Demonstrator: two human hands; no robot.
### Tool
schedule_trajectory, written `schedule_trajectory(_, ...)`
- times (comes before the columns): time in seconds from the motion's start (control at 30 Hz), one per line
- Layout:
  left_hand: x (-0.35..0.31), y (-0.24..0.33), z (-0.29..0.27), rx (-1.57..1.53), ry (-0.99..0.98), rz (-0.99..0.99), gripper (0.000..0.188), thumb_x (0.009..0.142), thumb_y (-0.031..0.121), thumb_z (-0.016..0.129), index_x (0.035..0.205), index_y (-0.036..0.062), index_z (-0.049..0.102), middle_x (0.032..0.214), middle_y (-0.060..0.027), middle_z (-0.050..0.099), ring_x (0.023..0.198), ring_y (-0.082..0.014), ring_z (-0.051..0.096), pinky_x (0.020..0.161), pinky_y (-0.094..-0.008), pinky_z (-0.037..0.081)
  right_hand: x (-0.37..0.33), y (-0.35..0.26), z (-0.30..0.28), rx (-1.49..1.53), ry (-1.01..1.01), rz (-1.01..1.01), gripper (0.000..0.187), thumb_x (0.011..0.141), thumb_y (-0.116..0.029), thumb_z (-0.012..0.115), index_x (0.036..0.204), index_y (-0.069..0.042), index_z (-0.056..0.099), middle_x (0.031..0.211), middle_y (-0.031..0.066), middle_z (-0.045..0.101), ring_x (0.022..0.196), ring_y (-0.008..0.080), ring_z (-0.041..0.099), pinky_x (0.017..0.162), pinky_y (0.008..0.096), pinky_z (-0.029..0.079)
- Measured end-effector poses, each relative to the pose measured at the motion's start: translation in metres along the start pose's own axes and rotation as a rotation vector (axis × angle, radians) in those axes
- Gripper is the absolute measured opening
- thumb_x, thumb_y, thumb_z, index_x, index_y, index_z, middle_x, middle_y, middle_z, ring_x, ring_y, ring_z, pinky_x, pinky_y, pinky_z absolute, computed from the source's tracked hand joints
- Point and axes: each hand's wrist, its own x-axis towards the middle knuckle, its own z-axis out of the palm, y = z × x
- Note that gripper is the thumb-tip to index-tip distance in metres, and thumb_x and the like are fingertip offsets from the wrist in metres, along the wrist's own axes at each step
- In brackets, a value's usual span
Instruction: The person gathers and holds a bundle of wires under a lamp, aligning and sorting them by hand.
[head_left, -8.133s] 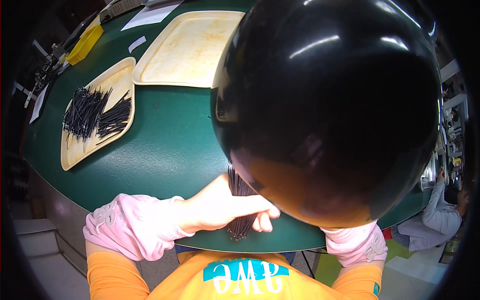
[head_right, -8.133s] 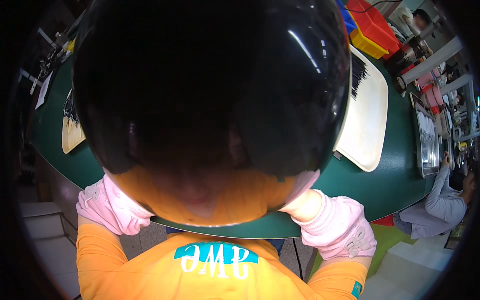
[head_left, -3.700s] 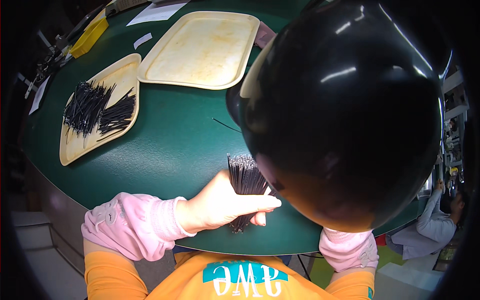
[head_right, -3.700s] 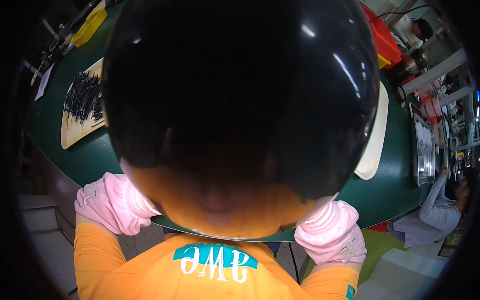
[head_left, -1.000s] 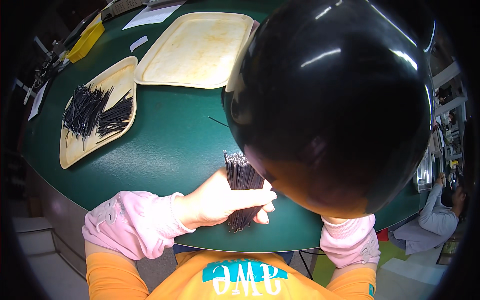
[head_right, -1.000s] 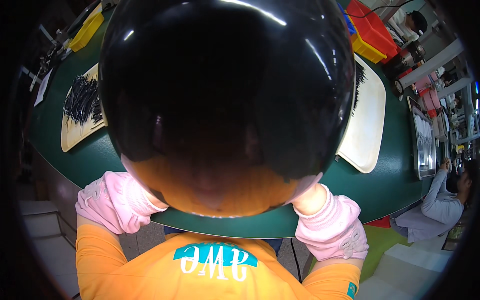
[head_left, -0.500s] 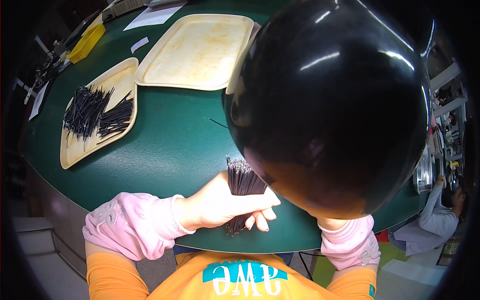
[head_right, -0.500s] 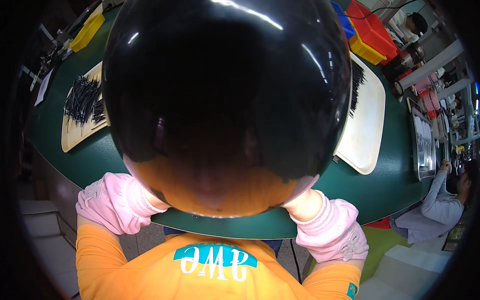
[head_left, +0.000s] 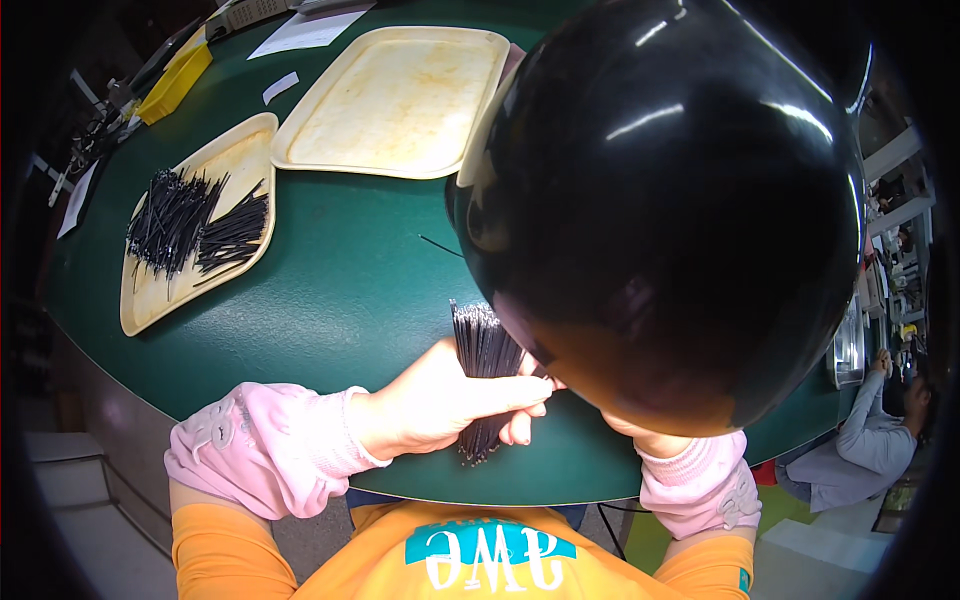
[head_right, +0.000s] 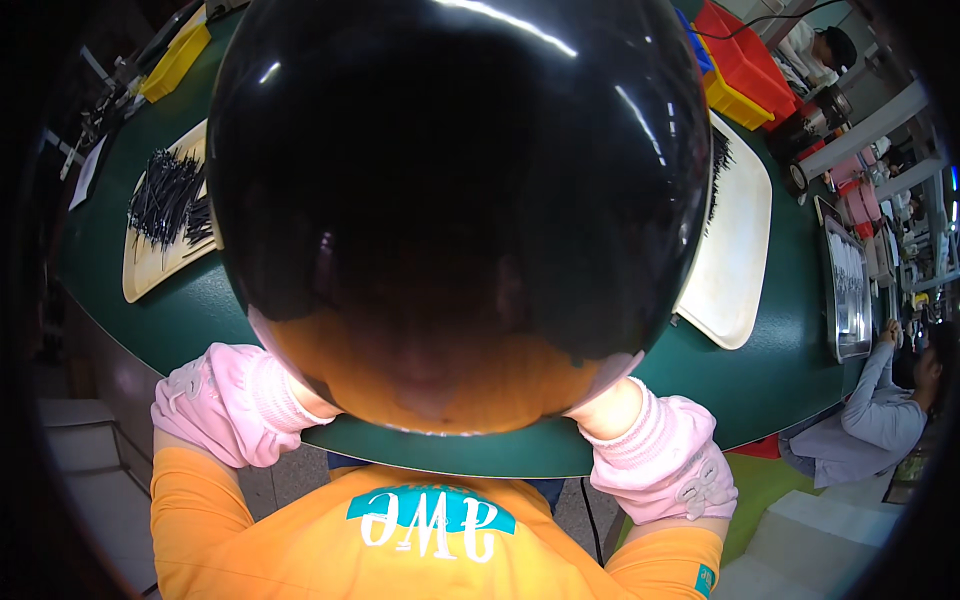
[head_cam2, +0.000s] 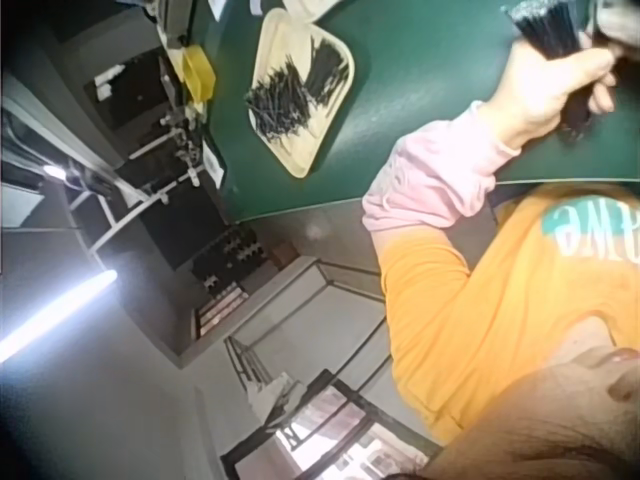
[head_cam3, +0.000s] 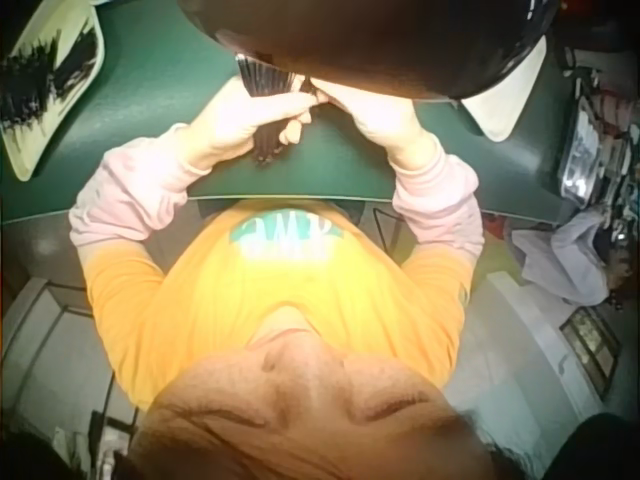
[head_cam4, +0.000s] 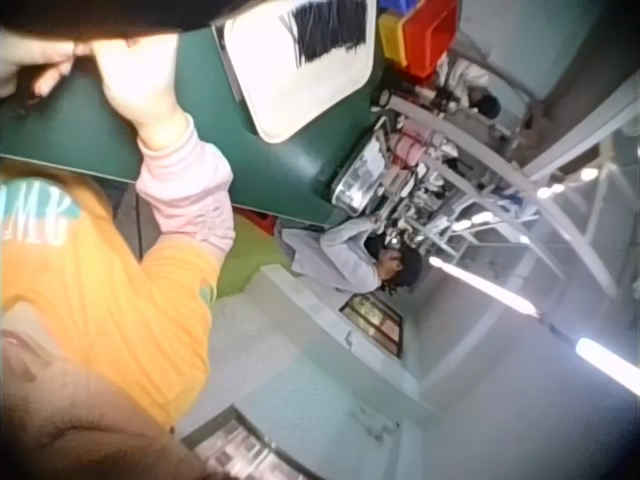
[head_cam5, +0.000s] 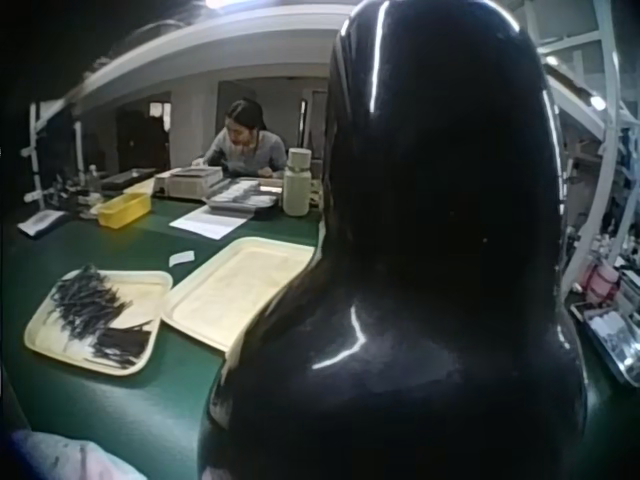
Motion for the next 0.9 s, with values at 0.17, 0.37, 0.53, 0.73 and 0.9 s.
schedule_trajectory(0.17, -0.001, 0.001, -0.002, -0.074, -0.021, -0.054, 0.011, 0.077, 0.008, 0.058, 0.080, 0.0000, 0.051, 0.068, -0.0085, 0.055, 0.055, -0.0123, 0.056, 0.049, -0.0215, 0.045, 0.000, 0.008, -0.004, 0.156, 0.024, -0.038, 0.009, 0.079, -0.006, 0.054, 0.082, 0.002, 0.057, 0.070, 0.0062, 0.056, 0.059, 0.0112, 0.050, 0.053, 0.0216, 0.041)
schedule_trajectory(0.37, -0.001, 0.003, -0.001, -0.105, -0.112, -0.096, 0.014, 0.076, 0.007, 0.059, 0.086, -0.0012, 0.052, 0.070, -0.0094, 0.055, 0.059, -0.0138, 0.057, 0.055, -0.0251, 0.049, 0.003, 0.010, -0.006, 0.254, 0.113, -0.140, 0.010, 0.080, -0.007, 0.053, 0.082, 0.002, 0.057, 0.070, 0.0063, 0.056, 0.058, 0.0108, 0.049, 0.052, 0.0212, 0.040)
schedule_trajectory(0.53, -0.001, 0.002, 0.000, -0.044, -0.059, -0.028, 0.010, 0.075, 0.006, 0.060, 0.080, 0.0008, 0.053, 0.069, -0.0089, 0.055, 0.059, -0.0145, 0.058, 0.057, -0.0258, 0.049, 0.010, 0.011, -0.008, 0.274, 0.155, -0.211, 0.011, 0.081, -0.008, 0.052, 0.081, 0.002, 0.057, 0.070, 0.0064, 0.056, 0.057, 0.0105, 0.048, 0.051, 0.0208, 0.038)
schedule_trajectory(0.73, -0.002, 0.004, 0.001, -0.045, -0.034, -0.010, 0.008, 0.075, 0.005, 0.059, 0.077, 0.0012, 0.053, 0.069, -0.0085, 0.055, 0.059, -0.0151, 0.059, 0.057, -0.0257, 0.050, 0.017, 0.008, -0.014, 0.302, 0.184, -0.265, 0.013, 0.082, -0.009, 0.050, 0.081, 0.002, 0.056, 0.069, 0.0065, 0.056, 0.056, 0.0102, 0.046, 0.050, 0.0204, 0.037)
schedule_trajectory(0.9, -0.002, 0.004, -0.001, -0.041, -0.041, 0.033, 0.007, 0.075, 0.005, 0.058, 0.077, 0.0008, 0.053, 0.070, -0.0089, 0.056, 0.060, -0.0153, 0.059, 0.057, -0.0256, 0.050, 0.013, 0.007, -0.012, 0.283, 0.155, -0.237, 0.015, 0.082, -0.011, 0.049, 0.081, 0.002, 0.056, 0.069, 0.0066, 0.055, 0.055, 0.0099, 0.045, 0.049, 0.0201, 0.036)
